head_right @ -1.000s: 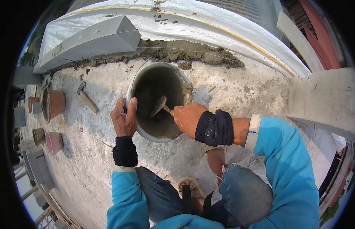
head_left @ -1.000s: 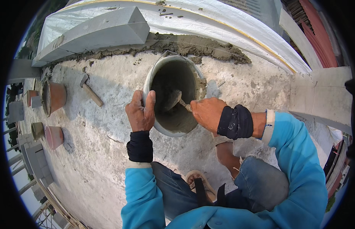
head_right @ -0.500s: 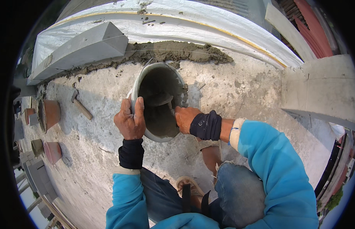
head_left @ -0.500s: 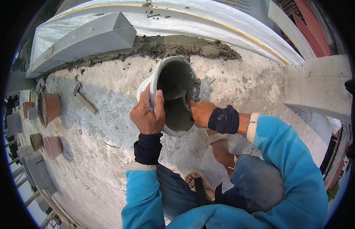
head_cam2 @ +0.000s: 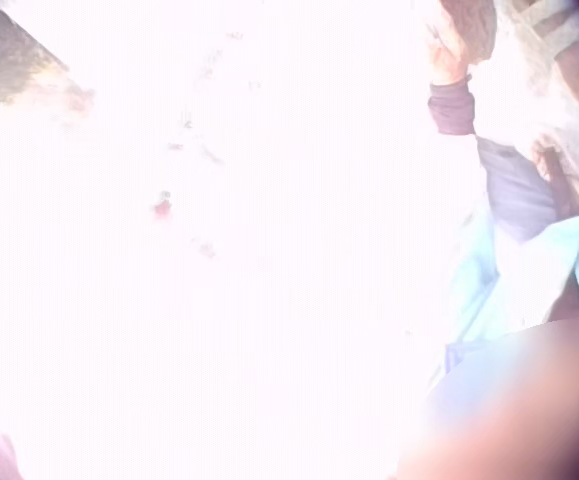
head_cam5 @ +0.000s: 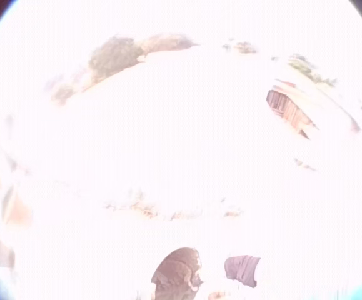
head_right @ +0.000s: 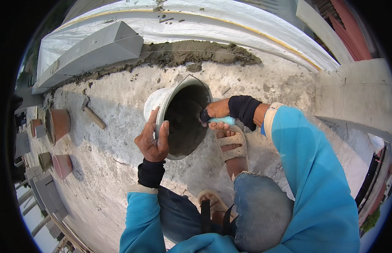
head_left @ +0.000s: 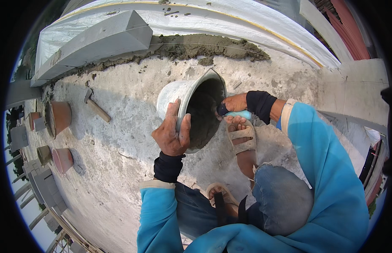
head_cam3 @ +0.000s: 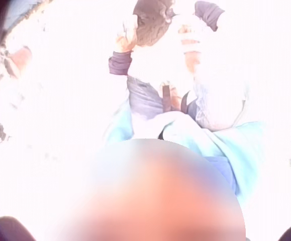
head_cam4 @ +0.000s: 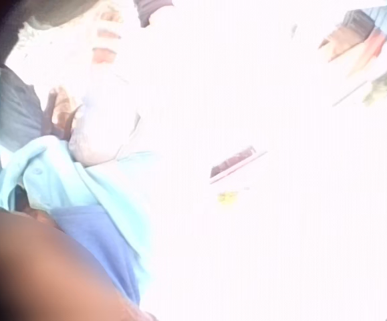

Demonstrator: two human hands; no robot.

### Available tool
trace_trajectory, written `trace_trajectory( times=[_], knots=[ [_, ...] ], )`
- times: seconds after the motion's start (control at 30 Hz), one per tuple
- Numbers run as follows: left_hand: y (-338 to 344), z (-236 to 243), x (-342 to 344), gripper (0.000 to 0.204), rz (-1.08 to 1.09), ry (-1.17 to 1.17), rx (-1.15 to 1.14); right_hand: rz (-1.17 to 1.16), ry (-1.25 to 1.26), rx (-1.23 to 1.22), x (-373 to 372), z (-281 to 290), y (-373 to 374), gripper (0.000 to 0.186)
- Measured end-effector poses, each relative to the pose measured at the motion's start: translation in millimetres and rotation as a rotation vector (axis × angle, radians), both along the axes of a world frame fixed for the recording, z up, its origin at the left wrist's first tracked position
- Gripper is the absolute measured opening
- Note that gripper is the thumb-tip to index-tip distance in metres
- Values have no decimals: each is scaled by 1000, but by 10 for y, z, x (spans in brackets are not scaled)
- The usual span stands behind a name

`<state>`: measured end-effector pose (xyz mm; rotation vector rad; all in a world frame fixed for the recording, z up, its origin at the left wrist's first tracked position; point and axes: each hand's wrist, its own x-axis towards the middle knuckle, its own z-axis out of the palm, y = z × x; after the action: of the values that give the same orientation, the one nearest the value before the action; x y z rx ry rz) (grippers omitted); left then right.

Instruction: The person scoops wet cement from a bucket with a trowel and spreads it along a narrow edge on a rooftop. The person repeatedly scoops and smooths the cement along the same linear section.

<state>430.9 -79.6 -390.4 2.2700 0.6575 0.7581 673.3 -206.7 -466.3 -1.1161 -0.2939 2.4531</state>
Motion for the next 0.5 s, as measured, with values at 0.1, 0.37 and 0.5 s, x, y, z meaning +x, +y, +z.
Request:
trace_trajectory(
  times=[0.1,0.37,0.5],
  knots=[
    [190,-23,-87,19,59,-113,-22,-156,368,-30,-404,-18,-71,29],
    [315,-11,-158,37,274,-162,-181,-355,181,197,-778,236,-179,33],
    [292,-9,-164,24,216,-159,-168,218,-1156,736,-760,617,-239,28]
  ],
)
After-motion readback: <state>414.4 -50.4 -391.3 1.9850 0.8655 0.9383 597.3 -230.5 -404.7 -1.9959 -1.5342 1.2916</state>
